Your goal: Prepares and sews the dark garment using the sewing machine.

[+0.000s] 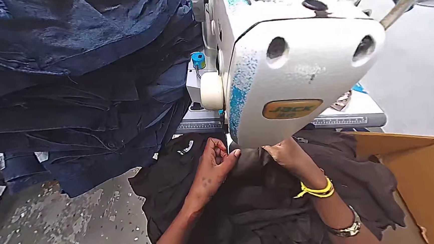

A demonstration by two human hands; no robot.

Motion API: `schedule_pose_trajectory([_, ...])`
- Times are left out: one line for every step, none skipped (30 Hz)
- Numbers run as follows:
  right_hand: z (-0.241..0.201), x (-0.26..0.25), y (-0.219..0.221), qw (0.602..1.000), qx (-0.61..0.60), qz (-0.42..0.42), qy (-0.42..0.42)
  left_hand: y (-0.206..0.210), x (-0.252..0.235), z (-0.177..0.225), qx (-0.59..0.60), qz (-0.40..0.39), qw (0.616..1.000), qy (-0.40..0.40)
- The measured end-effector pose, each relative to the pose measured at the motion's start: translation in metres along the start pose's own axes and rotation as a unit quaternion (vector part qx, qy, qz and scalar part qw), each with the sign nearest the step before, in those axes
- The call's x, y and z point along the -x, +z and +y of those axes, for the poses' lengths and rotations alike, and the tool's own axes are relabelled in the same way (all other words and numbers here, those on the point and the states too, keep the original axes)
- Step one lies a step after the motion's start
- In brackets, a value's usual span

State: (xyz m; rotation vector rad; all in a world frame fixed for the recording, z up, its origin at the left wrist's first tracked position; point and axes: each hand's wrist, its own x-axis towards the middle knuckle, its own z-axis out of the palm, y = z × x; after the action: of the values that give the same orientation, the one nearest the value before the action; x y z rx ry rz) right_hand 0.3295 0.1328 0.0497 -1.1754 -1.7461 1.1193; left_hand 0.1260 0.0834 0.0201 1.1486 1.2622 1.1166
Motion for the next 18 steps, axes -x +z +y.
schedule_pose_trajectory([0.001, 0.0, 0.0, 1.0, 0.002, 0.004, -0.011, 0.001, 0.0, -0.001, -0.003, 0.003, 1.0, 0.001])
schedule_pose_trajectory([0.003, -0.001, -0.001, 1.0, 0.001, 0.006, -0.017, 0.002, -0.001, -0.001, -0.001, 0.004, 1.0, 0.001])
schedule_pose_trajectory([0.004, -0.001, -0.001, 1.0, 0.0, 0.008, -0.022, 0.003, -0.001, -0.002, 0.003, 0.006, 1.0, 0.002])
schedule_pose_trajectory([0.005, 0.0, 0.0, 1.0, 0.0, 0.01, -0.026, 0.004, -0.001, -0.003, 0.005, 0.008, 1.0, 0.0])
schedule_pose_trajectory([0.006, 0.0, 0.001, 1.0, -0.003, 0.009, -0.025, 0.004, -0.001, -0.003, 0.008, 0.009, 1.0, -0.001])
schedule_pose_trajectory([0.007, 0.001, 0.001, 1.0, -0.003, 0.006, -0.023, 0.004, 0.0, -0.004, 0.013, 0.009, 1.0, -0.002])
schedule_pose_trajectory([0.008, 0.002, 0.0, 1.0, 0.004, 0.003, -0.02, 0.003, 0.002, -0.005, 0.017, 0.006, 1.0, 0.0])
schedule_pose_trajectory([0.01, 0.004, -0.003, 1.0, 0.015, 0.003, -0.02, 0.003, 0.006, -0.006, 0.02, -0.001, 1.0, 0.007])
schedule_pose_trajectory([0.012, 0.005, -0.008, 0.999, 0.033, 0.013, -0.023, 0.002, 0.012, -0.008, 0.02, -0.011, 1.0, 0.021])
schedule_pose_trajectory([0.015, 0.007, -0.013, 0.997, 0.059, 0.031, -0.029, 0.0, 0.019, -0.012, 0.011, -0.024, 0.999, 0.043])
schedule_pose_trajectory([0.019, 0.008, -0.02, 0.993, 0.098, 0.062, -0.032, -0.004, 0.026, -0.018, -0.013, -0.036, 0.997, 0.073])
schedule_pose_trajectory([0.022, 0.009, -0.029, 0.982, 0.155, 0.104, -0.036, -0.007, 0.033, -0.024, -0.059, -0.044, 0.991, 0.11])
schedule_pose_trajectory([0.026, 0.007, -0.038, 0.963, 0.219, 0.153, -0.037, -0.009, 0.039, -0.03, -0.118, -0.043, 0.98, 0.151])
schedule_pose_trajectory([0.032, 0.004, -0.049, 0.938, 0.279, 0.202, -0.046, -0.011, 0.042, -0.036, -0.178, -0.042, 0.964, 0.196])
schedule_pose_trajectory([0.04, 0.0, -0.06, 0.911, 0.33, 0.241, -0.051, -0.012, 0.043, -0.039, -0.232, -0.037, 0.942, 0.239])
schedule_pose_trajectory([0.049, -0.005, -0.069, 0.889, 0.369, 0.265, -0.049, -0.011, 0.043, -0.043, -0.275, -0.028, 0.921, 0.274])
schedule_pose_trajectory([0.056, -0.01, -0.076, 0.876, 0.395, 0.274, -0.045, -0.009, 0.041, -0.045, -0.301, -0.018, 0.906, 0.298])
schedule_pose_trajectory([0.061, -0.015, -0.079, 0.87, 0.411, 0.269, -0.046, -0.007, 0.039, -0.046, -0.313, -0.007, 0.898, 0.31])
